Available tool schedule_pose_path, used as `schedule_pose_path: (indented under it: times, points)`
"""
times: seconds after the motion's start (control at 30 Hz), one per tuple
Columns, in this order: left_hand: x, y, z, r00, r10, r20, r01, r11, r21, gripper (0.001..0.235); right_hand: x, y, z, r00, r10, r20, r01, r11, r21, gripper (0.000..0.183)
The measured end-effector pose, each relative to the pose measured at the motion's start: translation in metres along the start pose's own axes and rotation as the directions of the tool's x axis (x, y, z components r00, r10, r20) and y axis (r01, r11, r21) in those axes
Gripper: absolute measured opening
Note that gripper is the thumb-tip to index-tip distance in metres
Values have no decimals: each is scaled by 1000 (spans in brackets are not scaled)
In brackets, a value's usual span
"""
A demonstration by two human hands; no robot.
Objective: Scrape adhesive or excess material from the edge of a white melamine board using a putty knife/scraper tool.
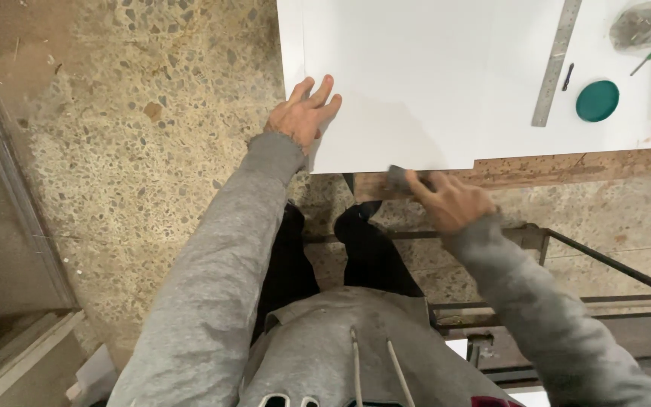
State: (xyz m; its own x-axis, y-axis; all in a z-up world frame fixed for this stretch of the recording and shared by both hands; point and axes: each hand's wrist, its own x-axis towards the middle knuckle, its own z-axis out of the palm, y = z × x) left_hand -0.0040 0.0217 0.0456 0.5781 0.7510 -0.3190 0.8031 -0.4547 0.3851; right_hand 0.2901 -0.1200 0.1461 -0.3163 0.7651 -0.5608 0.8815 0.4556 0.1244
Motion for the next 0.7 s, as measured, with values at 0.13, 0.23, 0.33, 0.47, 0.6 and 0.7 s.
schedule_pose_path:
  times: [0.13,0.23,0.33,0.47,0.6,0.7]
  points:
    - [0,-4,9,999,14,-45,-13,1000,5,80,30,-23,15,978,-113,-173,112,994,-19,53]
    - [1,-2,3,999,17,-41,-17,1000,1,79,14,7,32,990,-62,-126,58,998,-34,47]
    - [-4,0,-4,999,10,-31,-10,1000,1,78,-21,56,22,999,44,18,-43,998,-48,54]
    - [-1,-3,3,999,-10,-32,10,1000,21,79,-82,126,41,978,197,-68,-206,964,-169,51]
    - [-5,3,-5,1000,-20,1,20,1000,15,77,-121,142,62,940,336,-60,-339,940,-50,48]
    - [-1,2,-2,1000,-24,-1,24,999,41,81,-130,133,66,887,461,-39,-458,886,69,45]
